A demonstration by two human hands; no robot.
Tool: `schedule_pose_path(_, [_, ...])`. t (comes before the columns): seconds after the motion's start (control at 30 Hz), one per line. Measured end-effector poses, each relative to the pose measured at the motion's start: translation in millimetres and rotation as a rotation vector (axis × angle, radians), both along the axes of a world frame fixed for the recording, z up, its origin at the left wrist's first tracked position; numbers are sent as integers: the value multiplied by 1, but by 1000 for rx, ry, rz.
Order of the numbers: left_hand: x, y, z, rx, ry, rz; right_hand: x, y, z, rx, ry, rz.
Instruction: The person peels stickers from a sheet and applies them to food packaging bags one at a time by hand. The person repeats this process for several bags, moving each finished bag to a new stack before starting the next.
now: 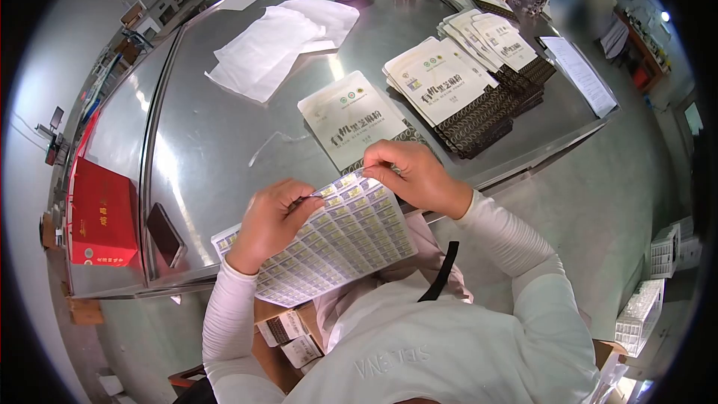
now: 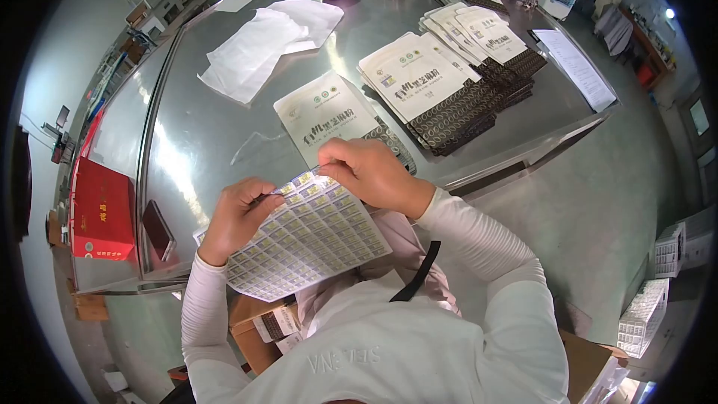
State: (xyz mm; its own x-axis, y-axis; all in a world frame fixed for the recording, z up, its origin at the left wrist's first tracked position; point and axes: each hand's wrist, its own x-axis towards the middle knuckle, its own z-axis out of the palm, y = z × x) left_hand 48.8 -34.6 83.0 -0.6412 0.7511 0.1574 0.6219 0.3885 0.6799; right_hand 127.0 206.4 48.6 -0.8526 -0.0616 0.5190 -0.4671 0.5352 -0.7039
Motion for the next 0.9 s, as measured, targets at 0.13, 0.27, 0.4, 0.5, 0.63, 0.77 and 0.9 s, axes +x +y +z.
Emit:
schedule_pose_path(0.13, [-25,6,-19,-8,-115,-24,-33,10,-15,-34,171,-96])
schedule_pose_path(0.27, [-47,21,-36,92,19,-141,-74,26,-14,-127,-306,-128])
schedule_pose_path(0.4, [-72,30,-56,11,-47,-192,-125,20,-28,17,-349,-68])
schedule_pose_path(0.5, [-80,33,-65,22,-101,-217,-148,16,-34,64,-496,-53])
schedule_pose_path(0.63, [-81,31,-67,18,-127,-221,-153,11,-34,169,-503,-61])
schedule_pose_path(0.77, [-81,30,-67,35,-137,-219,-151,8,-26,206,-547,-76])
schedule_pose_path(0.9, [-78,29,-64,12,-87,-207,-156,8,-30,227,-557,-70])
